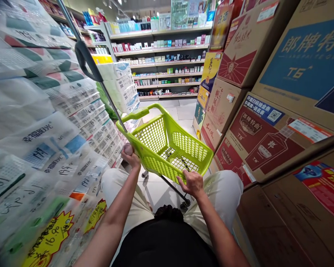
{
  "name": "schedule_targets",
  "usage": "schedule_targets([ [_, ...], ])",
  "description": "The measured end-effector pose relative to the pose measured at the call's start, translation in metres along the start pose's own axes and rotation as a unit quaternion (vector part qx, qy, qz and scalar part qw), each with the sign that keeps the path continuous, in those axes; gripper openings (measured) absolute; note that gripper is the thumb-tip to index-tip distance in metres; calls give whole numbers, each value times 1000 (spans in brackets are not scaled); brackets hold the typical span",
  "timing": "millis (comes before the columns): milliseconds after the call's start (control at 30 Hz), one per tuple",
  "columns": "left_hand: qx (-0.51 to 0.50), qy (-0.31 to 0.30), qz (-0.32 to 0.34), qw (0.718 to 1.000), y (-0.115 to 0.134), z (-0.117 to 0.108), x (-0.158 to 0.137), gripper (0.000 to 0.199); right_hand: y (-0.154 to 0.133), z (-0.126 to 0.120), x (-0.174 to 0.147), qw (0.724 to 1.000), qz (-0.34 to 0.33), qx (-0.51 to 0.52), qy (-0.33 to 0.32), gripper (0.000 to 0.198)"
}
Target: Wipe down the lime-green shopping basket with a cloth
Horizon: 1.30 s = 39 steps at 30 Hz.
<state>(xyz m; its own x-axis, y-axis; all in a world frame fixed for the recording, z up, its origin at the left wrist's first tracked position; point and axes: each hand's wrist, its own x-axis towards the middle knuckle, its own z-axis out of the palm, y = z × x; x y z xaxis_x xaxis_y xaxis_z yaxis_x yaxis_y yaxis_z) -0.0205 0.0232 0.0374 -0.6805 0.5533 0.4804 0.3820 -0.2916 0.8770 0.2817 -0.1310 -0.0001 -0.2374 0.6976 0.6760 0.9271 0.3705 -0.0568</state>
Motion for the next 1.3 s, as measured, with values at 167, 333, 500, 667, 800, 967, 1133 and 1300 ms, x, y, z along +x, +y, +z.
schedule_targets([
  [167, 112, -93, 133, 980, 39, 2, 47, 67, -1, -2, -1, 1000, 16, 6, -16, 28],
  [333, 182, -311, 193, 913, 56, -10, 43, 66, 0, -2, -1, 999, 27, 27, -25, 35],
  [500, 230, -225, 186, 928, 62, -17, 64, 68, 1, -2, 0, 997, 36, 43, -51, 36],
  [667, 254, -347, 194, 882, 69, -18, 46, 61, 0, -2, -4, 996, 63, 61, -30, 37],
  [800, 259, -366, 201, 871, 78, -15, 35, 55, 3, -2, -6, 994, 59, 90, -24, 38],
  [967, 309, -415, 226, 825, 83, -9, 24, 35, 9, -4, -4, 992, 63, 112, -19, 37],
  [1133, 325, -412, 257, 812, 87, -1, 8, 28, 12, -7, -4, 991, 55, 123, -27, 37],
  [1300, 287, -487, 296, 770, 89, -1, -12, 32, 10, -12, -4, 986, 87, 143, -7, 42],
])
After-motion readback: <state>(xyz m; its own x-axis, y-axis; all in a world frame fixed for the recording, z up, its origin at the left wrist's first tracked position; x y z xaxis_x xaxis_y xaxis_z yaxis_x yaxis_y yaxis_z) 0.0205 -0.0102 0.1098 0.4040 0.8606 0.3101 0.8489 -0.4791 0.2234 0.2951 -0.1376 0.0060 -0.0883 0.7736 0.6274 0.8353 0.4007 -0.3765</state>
